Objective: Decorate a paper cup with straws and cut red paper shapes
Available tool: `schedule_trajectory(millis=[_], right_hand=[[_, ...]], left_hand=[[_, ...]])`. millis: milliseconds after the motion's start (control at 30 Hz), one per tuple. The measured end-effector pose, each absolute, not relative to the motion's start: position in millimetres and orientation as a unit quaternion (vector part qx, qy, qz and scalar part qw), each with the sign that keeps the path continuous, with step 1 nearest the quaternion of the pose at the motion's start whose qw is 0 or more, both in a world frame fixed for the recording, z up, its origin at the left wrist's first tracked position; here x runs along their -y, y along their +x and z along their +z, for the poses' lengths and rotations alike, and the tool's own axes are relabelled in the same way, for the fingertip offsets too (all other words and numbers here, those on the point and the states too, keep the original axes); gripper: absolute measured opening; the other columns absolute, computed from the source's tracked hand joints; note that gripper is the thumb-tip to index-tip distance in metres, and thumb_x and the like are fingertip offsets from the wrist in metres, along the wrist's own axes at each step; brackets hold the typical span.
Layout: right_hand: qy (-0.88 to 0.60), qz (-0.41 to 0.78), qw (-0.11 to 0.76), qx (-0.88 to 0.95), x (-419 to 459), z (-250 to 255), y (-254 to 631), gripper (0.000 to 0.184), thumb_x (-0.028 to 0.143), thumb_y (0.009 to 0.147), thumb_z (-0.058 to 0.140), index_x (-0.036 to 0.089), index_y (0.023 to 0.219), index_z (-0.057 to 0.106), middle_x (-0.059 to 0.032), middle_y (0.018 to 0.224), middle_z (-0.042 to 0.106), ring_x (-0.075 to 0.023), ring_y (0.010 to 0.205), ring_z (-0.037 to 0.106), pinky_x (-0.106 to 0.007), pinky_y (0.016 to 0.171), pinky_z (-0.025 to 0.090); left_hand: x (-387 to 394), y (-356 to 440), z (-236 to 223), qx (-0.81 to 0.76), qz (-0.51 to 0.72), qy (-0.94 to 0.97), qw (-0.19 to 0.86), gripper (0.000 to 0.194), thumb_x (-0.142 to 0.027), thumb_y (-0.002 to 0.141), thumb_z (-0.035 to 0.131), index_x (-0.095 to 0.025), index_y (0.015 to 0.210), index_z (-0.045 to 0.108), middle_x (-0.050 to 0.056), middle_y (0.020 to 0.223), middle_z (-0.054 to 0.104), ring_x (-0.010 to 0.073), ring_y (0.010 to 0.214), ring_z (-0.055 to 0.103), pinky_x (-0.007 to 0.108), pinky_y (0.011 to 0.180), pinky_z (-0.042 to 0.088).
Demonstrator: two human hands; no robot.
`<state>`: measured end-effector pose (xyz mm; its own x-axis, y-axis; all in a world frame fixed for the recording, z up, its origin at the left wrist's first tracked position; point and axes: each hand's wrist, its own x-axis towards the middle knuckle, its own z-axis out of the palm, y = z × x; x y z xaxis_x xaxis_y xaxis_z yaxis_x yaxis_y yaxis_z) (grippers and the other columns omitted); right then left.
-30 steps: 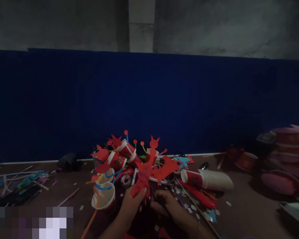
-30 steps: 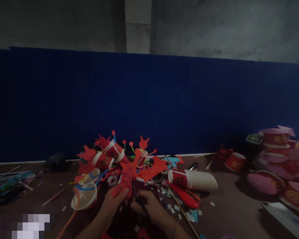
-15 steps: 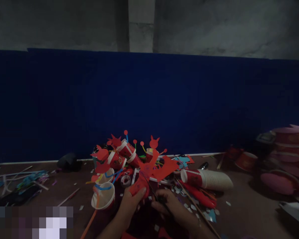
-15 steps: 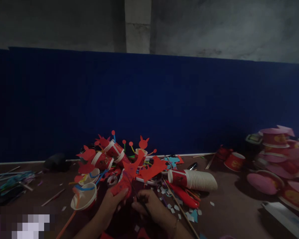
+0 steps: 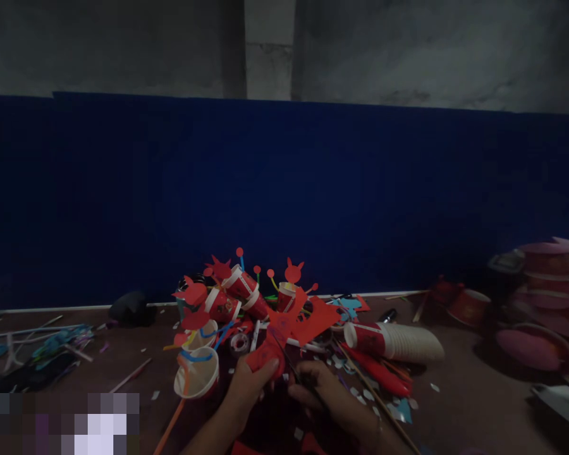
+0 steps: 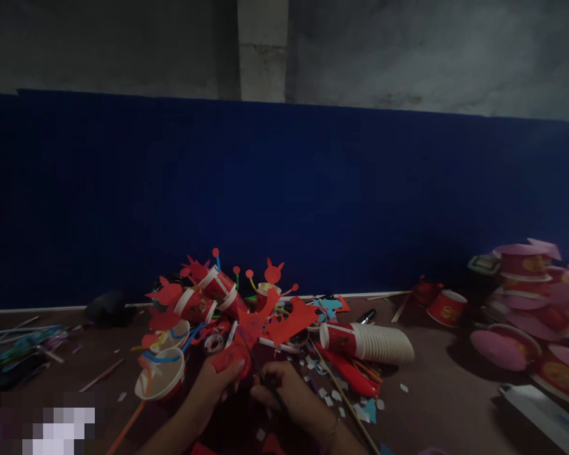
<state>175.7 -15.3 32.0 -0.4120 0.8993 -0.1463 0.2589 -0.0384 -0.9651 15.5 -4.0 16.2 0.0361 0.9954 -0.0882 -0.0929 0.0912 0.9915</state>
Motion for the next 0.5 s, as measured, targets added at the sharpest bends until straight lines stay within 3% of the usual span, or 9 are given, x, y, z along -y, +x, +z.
schedule_trajectory(millis=[500], right_hand=[[-0.432, 0.574, 0.297, 0.629, 7, 13, 182, 0.037, 0.047, 0.064, 0.071, 0.016, 0.064, 0.050, 0.0078, 0.045, 0.045, -0.0051, 0.040, 0.038, -0.016, 0.038, 0.027]], left_hand=[[-1, 13, 4, -0.486, 0.494, 0.429, 0.579, 0.048, -0.060, 0.050, 0.072, -0.016, 0.060, 0.057, -0.006, 0.037, 0.046, 0.0040, 0.032, 0.031, 0.018, 0.036, 0.018]])
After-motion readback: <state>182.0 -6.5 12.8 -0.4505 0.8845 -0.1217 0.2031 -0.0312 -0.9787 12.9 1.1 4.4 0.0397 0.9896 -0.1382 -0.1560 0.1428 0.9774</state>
